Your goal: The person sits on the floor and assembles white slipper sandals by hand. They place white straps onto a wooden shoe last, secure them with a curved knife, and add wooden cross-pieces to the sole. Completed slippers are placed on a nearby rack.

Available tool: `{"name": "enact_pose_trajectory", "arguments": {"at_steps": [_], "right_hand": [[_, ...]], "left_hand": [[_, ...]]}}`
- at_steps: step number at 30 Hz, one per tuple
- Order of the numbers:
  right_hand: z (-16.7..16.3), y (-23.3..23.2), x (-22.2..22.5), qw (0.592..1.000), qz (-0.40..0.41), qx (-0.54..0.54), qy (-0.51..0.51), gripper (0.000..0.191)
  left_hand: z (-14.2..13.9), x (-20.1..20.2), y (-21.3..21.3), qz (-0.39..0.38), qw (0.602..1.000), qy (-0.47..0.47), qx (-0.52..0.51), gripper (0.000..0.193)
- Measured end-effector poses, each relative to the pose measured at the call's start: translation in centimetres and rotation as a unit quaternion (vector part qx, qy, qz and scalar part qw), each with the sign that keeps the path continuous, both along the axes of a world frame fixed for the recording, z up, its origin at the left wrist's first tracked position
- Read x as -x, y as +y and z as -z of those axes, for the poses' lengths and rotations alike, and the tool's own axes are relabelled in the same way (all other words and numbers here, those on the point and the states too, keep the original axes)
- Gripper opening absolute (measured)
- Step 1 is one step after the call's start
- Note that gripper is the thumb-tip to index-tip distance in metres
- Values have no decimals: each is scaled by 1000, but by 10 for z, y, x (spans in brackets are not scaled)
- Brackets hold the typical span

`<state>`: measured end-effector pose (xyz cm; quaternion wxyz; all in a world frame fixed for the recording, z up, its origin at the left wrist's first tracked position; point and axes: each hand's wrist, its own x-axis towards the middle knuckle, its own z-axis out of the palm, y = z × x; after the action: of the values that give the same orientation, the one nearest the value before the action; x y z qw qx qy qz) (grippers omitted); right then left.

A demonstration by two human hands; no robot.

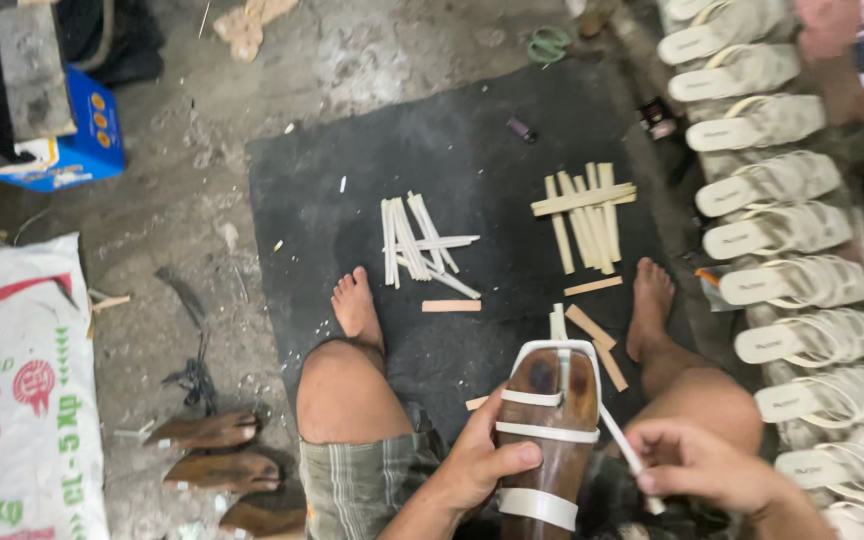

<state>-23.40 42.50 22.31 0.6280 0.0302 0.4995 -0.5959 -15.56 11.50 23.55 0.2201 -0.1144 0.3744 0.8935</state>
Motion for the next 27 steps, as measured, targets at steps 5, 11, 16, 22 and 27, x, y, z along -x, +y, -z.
{"name": "enact_pose_trajectory", "arguments": {"at_steps": [5, 11, 16, 22, 27], "right_hand": [[10, -2, -66, 984, 89, -23, 153, 30], [11, 3, -110, 813, 67, -366, 448, 20], [31, 23, -128, 814, 220, -410, 348, 20], [50, 51, -147, 828, 412, -258, 279, 21], [45, 57, -156, 829, 445, -161, 299, 17]], "left_hand": [[-24, -16, 22, 66, 994, 29, 88, 71], [-47, -67, 4, -13, 985, 87, 147, 74], [-57, -97, -11, -94, 977, 135, 137, 86], [-48, -96, -12, -40, 987, 36, 154, 69], [-27, -74, 11, 28, 993, -25, 108, 50]]}}
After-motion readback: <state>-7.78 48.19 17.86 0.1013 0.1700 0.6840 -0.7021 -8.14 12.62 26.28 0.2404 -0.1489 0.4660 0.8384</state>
